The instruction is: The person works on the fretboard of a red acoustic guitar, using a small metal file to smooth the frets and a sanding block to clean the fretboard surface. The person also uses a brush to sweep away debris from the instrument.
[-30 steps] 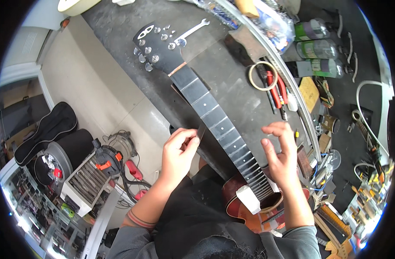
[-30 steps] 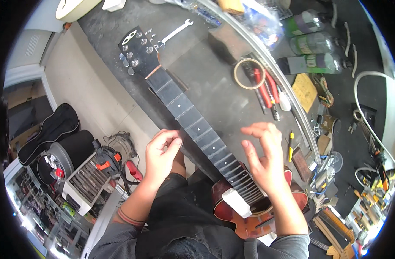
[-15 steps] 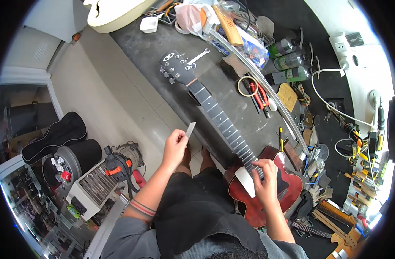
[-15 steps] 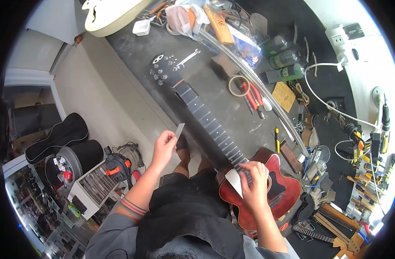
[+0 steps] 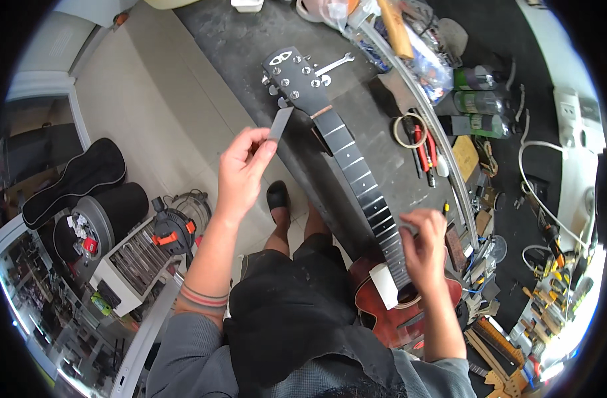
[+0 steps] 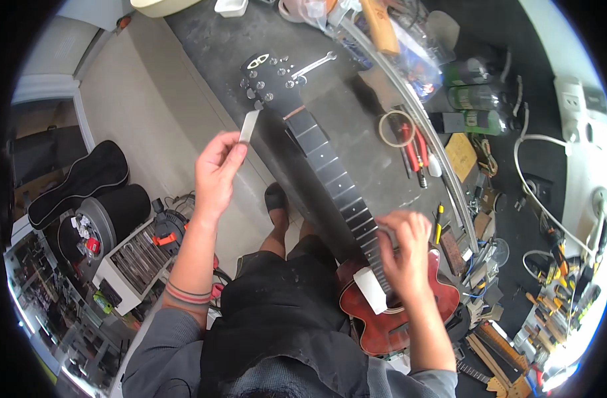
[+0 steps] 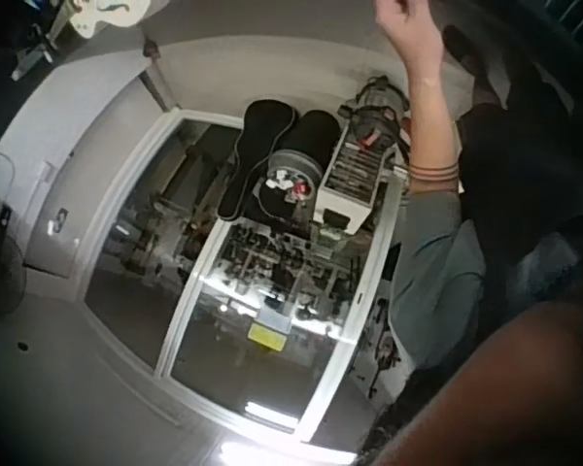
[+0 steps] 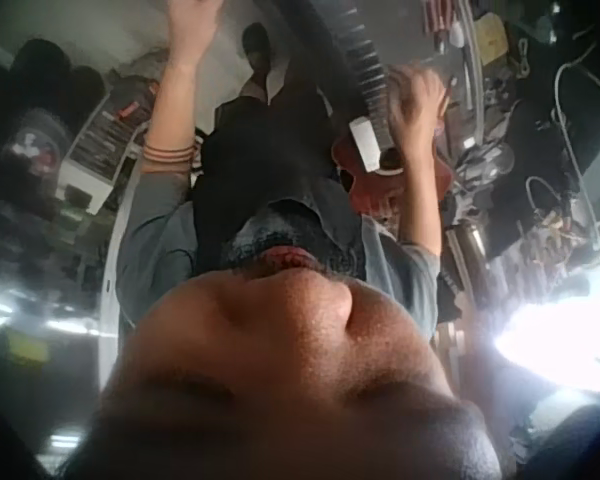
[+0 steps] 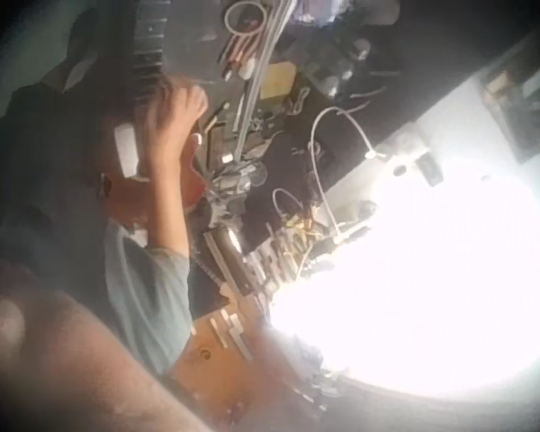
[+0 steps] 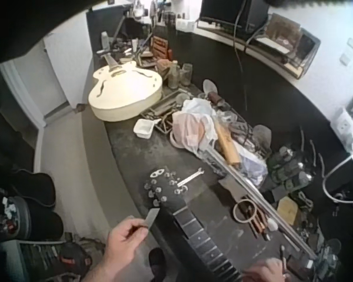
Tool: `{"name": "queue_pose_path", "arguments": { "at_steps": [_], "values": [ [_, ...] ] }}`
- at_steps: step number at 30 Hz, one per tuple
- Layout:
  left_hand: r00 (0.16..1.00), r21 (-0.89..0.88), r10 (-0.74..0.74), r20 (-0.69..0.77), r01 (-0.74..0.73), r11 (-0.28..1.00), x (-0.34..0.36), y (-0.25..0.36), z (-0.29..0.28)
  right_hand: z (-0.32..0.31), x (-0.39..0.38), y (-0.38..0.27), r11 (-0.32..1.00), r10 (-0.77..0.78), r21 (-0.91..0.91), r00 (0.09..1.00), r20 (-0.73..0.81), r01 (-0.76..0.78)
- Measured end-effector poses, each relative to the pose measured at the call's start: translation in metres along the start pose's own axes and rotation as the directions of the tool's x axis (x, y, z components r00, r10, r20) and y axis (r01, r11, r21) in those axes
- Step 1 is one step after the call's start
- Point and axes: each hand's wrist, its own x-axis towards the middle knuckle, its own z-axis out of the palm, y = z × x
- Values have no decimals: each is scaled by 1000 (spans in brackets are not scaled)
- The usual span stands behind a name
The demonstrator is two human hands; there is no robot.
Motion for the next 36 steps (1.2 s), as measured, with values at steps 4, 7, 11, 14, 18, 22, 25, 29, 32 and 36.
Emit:
{"name": "queue_pose_path", "arguments": {
  "at_steps": [4, 7, 11, 14, 18, 22, 25, 29, 32, 36],
  "values": [
    [967, 231, 251, 51, -256, 939, 24, 9, 18, 17, 85, 23, 990, -127, 50, 991, -30, 128],
    [932, 291, 351, 88, -362, 886, 38, 8, 29, 32, 137, 28, 970, -203, 130, 979, -20, 204],
    [894, 325, 423, 148, -448, 833, 50, 1, 39, 46, 184, 29, 924, -344, 167, 938, -32, 345],
    [921, 335, 357, 158, -390, 858, 49, 3, 47, 53, 203, 34, 913, -360, 187, 932, -44, 362],
    [935, 347, 330, 130, -354, 868, 44, 2, 45, 63, 217, 36, 897, -366, 246, 929, -56, 368],
    [932, 353, 334, 141, -362, 862, 44, 0, 48, 66, 222, 37, 890, -361, 271, 930, -73, 367],
    [901, 377, 405, 157, -433, 819, 45, 0, 49, 65, 225, 36, 880, -383, 272, 921, -74, 389],
    [851, 471, 472, 231, -522, 711, 41, 1, 50, 60, 226, 37, 830, -508, 250, 861, -34, 499],
    [785, 513, 535, 314, -614, 600, 37, -1, 52, 67, 220, 39, 784, -571, 274, 820, -34, 557],
    [734, 536, 535, 418, -675, 508, 33, 4, 55, 72, 218, 40, 724, -651, 273, 758, -33, 634]
  ]
}}
